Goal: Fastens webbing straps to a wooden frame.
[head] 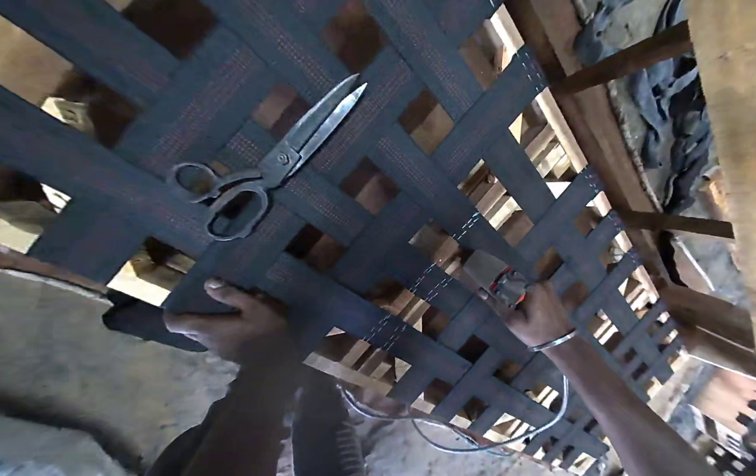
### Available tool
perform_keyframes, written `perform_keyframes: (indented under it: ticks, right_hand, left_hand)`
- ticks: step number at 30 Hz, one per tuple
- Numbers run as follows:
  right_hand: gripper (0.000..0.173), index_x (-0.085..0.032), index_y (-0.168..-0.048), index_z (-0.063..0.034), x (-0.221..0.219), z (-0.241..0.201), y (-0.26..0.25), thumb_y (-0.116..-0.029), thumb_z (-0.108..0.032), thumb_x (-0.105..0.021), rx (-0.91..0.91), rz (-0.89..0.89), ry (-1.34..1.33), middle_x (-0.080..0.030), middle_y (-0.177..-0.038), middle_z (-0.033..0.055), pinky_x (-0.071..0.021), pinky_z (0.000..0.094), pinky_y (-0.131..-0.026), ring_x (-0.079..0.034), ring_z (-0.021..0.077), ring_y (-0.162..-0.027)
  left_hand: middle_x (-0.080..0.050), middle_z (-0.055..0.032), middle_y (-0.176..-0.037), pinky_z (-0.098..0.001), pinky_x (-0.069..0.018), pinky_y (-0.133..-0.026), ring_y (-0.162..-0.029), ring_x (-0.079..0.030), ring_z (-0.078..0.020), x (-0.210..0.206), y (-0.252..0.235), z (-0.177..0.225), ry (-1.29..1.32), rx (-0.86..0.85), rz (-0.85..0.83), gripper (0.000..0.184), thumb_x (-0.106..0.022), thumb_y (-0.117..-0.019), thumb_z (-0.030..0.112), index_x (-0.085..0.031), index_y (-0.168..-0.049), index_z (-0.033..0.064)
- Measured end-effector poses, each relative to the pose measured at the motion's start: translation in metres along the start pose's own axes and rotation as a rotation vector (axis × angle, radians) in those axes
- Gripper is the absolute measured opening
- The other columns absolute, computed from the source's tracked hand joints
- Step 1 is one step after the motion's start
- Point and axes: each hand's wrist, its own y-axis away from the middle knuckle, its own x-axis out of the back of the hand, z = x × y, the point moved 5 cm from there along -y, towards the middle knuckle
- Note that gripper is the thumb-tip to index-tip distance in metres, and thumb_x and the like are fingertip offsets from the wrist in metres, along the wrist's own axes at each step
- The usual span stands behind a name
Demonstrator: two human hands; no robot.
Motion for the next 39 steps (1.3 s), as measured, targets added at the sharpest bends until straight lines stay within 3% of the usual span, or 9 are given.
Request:
perform_keyframes:
  ticks: [5,9,15,18,21,25,29,32,39]
  right_hand:
    - [0.039,-0.074,-0.107,-0.0156,0.009,0.009,0.003,-0.0884,-0.049,-0.072,-0.071,0.024,-0.1,-0.075,-0.083,0.0039,-0.061,0.0481,-0.067,-0.074,0.0183,-0.075]
    - [0.037,-0.074,-0.108,-0.016,0.007,0.015,-0.003,-0.0878,-0.047,-0.071,-0.007,0.02,-0.047,-0.075,-0.082,0.0029,-0.0615,0.0461,-0.066,-0.074,0.0175,-0.074]
    - [0.04,-0.074,-0.106,-0.0119,0.015,0.018,-0.01,-0.0855,-0.047,-0.071,-0.014,0.053,0.003,-0.073,-0.082,0.0097,-0.0584,0.0544,-0.067,-0.074,0.0269,-0.077]
    - [0.037,-0.073,-0.094,-0.0109,0.018,0.022,-0.014,-0.0852,-0.047,-0.071,0.001,0.097,0.038,-0.072,-0.077,0.0092,-0.0579,0.0535,-0.063,-0.073,0.0262,-0.073]
    - [0.035,-0.073,-0.098,-0.0099,0.024,0.02,-0.015,-0.086,-0.042,-0.073,0.014,0.125,0.028,-0.073,-0.08,0.0101,-0.0586,0.0517,-0.066,-0.073,0.0262,-0.076]
    - [0.04,-0.073,-0.106,-0.0122,0.025,0.028,-0.02,-0.0902,-0.049,-0.069,-0.044,0.117,0.015,-0.074,-0.087,0.0097,-0.0592,0.0545,-0.07,-0.074,0.0265,-0.081]
    - [0.044,-0.074,-0.105,-0.0117,0.028,0.034,-0.022,-0.0914,-0.053,-0.067,-0.042,0.148,-0.005,-0.074,-0.087,0.0107,-0.059,0.0541,-0.072,-0.074,0.026,-0.084]
    - [0.05,-0.072,-0.112,-0.0116,0.027,0.039,-0.02,-0.0909,-0.057,-0.067,-0.051,0.166,-0.057,-0.074,-0.095,0.0098,-0.0598,0.0526,-0.08,-0.073,0.0236,-0.092]
    - [0.046,-0.072,-0.11,-0.011,0.024,0.032,-0.014,-0.0907,-0.053,-0.069,-0.009,0.162,-0.084,-0.075,-0.092,0.0082,-0.0602,0.0491,-0.077,-0.074,0.0206,-0.088]
  left_hand:
    - [-0.05,-0.0245,-0.15,-0.0369,-0.0427,-0.115,-0.137,-0.054,-0.0267,0.0,0.0,-0.001,0.014,-0.01,-0.006,0.08,-0.049,-0.1045,0.049,-0.024,-0.157,-0.0061]
    - [-0.056,-0.025,-0.142,-0.0354,-0.0492,-0.108,-0.127,-0.062,-0.0241,0.002,0.001,0.002,0.056,-0.019,0.009,0.077,-0.05,-0.1049,0.048,-0.028,-0.154,-0.0075]
    - [-0.05,-0.0274,-0.148,-0.0384,-0.0424,-0.115,-0.137,-0.053,-0.0299,0.001,-0.001,-0.001,0.013,-0.029,0.012,0.081,-0.048,-0.1047,0.05,-0.025,-0.155,-0.0092]
    - [-0.049,-0.0254,-0.15,-0.0364,-0.042,-0.116,-0.139,-0.052,-0.0272,0.0,-0.001,-0.002,0.011,-0.015,0.0,0.082,-0.048,-0.1044,0.051,-0.024,-0.157,-0.0071]
    - [-0.053,-0.027,-0.145,-0.0337,-0.0436,-0.114,-0.136,-0.055,-0.0267,-0.002,-0.003,-0.004,0.069,-0.053,0.048,0.079,-0.052,-0.1038,0.047,-0.029,-0.153,-0.0102]
    - [-0.05,-0.0263,-0.149,-0.0335,-0.042,-0.115,-0.138,-0.053,-0.0259,0.001,0.0,0.001,0.065,-0.04,0.027,0.077,-0.05,-0.1051,0.046,-0.028,-0.155,-0.0083]
    - [-0.054,-0.0243,-0.145,-0.0346,-0.0445,-0.113,-0.135,-0.056,-0.0249,-0.001,-0.001,-0.002,0.076,-0.034,0.036,0.076,-0.051,-0.1046,0.047,-0.03,-0.154,-0.0063]
    - [-0.053,-0.0253,-0.146,-0.0371,-0.0443,-0.114,-0.135,-0.056,-0.0271,0.002,0.002,0.003,0.034,-0.015,0.013,0.077,-0.049,-0.1054,0.047,-0.028,-0.156,-0.0061]
    - [-0.053,-0.0263,-0.146,-0.0376,-0.0429,-0.115,-0.136,-0.055,-0.0282,0.002,0.002,0.003,0.024,-0.016,0.009,0.078,-0.048,-0.1055,0.048,-0.027,-0.155,-0.0077]
